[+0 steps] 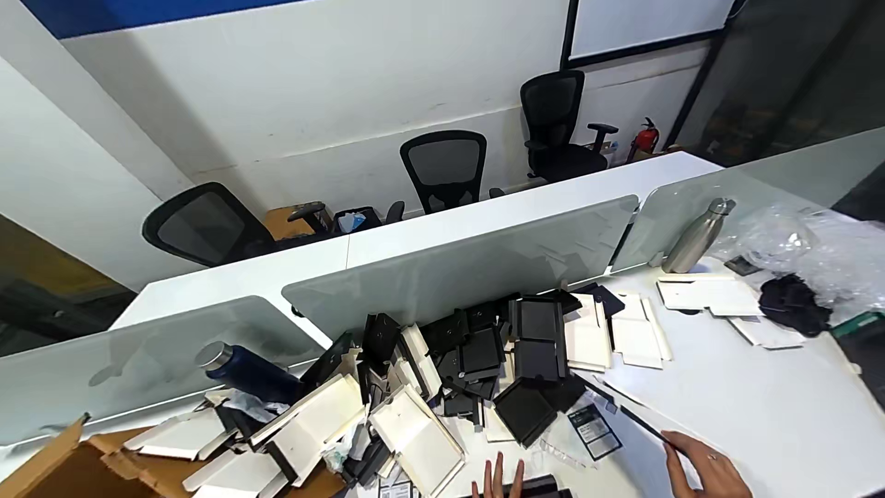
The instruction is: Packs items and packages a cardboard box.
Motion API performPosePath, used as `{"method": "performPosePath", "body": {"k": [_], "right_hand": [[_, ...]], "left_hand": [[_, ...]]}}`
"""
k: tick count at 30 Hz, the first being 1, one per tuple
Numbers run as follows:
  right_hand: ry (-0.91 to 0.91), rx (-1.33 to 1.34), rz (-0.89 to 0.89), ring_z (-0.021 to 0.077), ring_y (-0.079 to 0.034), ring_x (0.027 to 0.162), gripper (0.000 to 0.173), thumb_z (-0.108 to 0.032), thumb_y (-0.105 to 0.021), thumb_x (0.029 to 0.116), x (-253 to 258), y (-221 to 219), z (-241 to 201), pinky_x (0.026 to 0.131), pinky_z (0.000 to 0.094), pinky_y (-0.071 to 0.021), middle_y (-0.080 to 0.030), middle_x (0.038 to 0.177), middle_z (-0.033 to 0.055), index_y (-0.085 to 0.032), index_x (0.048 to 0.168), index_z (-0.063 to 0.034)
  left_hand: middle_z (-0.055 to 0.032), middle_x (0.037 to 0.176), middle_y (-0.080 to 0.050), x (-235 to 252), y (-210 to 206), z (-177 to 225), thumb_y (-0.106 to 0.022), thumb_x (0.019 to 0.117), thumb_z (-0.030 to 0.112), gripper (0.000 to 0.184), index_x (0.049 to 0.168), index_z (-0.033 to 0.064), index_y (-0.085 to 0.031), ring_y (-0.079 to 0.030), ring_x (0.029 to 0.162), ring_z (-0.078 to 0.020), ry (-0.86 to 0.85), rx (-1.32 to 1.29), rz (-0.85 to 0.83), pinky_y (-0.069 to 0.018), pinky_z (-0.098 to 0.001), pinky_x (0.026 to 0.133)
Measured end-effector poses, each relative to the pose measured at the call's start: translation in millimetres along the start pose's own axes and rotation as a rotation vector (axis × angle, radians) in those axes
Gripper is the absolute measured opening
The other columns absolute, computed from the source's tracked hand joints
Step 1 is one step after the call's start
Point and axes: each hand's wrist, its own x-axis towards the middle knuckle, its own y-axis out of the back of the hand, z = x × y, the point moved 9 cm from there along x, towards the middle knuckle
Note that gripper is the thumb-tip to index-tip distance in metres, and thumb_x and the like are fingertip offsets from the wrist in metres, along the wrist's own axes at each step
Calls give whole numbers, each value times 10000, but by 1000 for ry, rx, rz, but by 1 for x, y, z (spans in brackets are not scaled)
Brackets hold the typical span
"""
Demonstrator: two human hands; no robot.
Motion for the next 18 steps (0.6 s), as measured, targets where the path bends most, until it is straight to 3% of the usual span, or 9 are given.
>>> {"method": "performPosePath", "body": {"k": [2, 4, 7, 9, 11, 13, 15, 16, 18], "right_hand": [[137, 94, 75, 340, -758, 874, 263, -123, -549, 969, 13, 14, -36, 857, 423, -591, -768, 935, 208, -748, 964, 49], [210, 283, 89, 222, -739, 899, 248, -178, -554, 997, 25, 19, -65, 891, 300, -562, -765, 917, 154, -733, 961, -10], [194, 643, -15, 8, -687, 925, 217, -242, -606, 1009, 38, 14, -91, 863, 147, -545, -744, 942, 54, -699, 1007, -47], [100, 812, -109, -58, -682, 882, 230, -256, -643, 985, 39, 1, -97, 801, 132, -571, -754, 980, -1, -714, 1036, -43], [-56, 849, -197, -33, -697, 829, 265, -192, -674, 923, 33, -17, -93, 744, 159, -595, -754, 996, 23, -700, 1068, 29], [-285, 733, -372, 101, -700, 763, 468, -183, -730, 839, 16, -44, -78, 664, 260, -594, -724, 979, 101, -630, 1215, 77], [-548, 621, -733, 381, -690, 925, 701, -193, -816, 849, -20, -80, -60, 816, 508, -565, -678, 1102, 290, -496, 1394, 110], [-661, 565, -943, 449, -661, 1038, 721, -203, -805, 889, -45, -97, -52, 926, 558, -528, -641, 1192, 341, -455, 1438, 106], [-771, 497, -1219, 433, -657, 1079, 632, -189, -752, 948, -91, -121, -45, 967, 544, -515, -642, 1214, 327, -467, 1440, 87]], "left_hand": [[-372, 1588, -286, 0, 34, 12, -864, 693, 452, 1026, 1508, -26, -463, -232, 1449, -637, -52, -167, 203, -137, -841, 1080], [-380, 1576, -302, 2, 68, 15, -827, 772, 361, 962, 1482, -139, -413, -318, 1443, -581, -91, -338, 315, -266, -743, 1120], [-388, 1528, -369, -1, 105, 14, -774, 838, 264, 940, 1489, -210, -290, -461, 1404, -403, -129, -589, 346, -412, -464, 1132], [-314, 1342, -585, -11, 120, 12, -742, 855, 130, 767, 1417, -237, -369, -642, 1205, -197, -115, -705, 351, -508, -293, 1033], [-156, 1108, -721, -24, 126, 6, -711, 855, 5, 510, 1280, -185, -504, -716, 982, -64, -20, -805, 343, -579, -233, 907], [-67, 964, -748, -42, 120, -8, -691, 858, -62, 388, 1209, -123, -535, -726, 862, -42, 135, -888, 315, -598, -236, 839], [-72, 922, -748, -59, 103, -24, -669, 863, -109, 404, 1230, -119, -502, -730, 819, -70, 286, -972, 287, -604, -261, 810], [-81, 906, -747, -68, 92, -33, -664, 868, -120, 424, 1255, -118, -490, -728, 790, -79, 364, -1003, 289, -604, -266, 780], [-109, 891, -747, -82, 70, -51, -674, 886, -116, 429, 1269, -104, -482, -718, 738, -97, 517, -1024, 284, -594, -269, 710]]}}
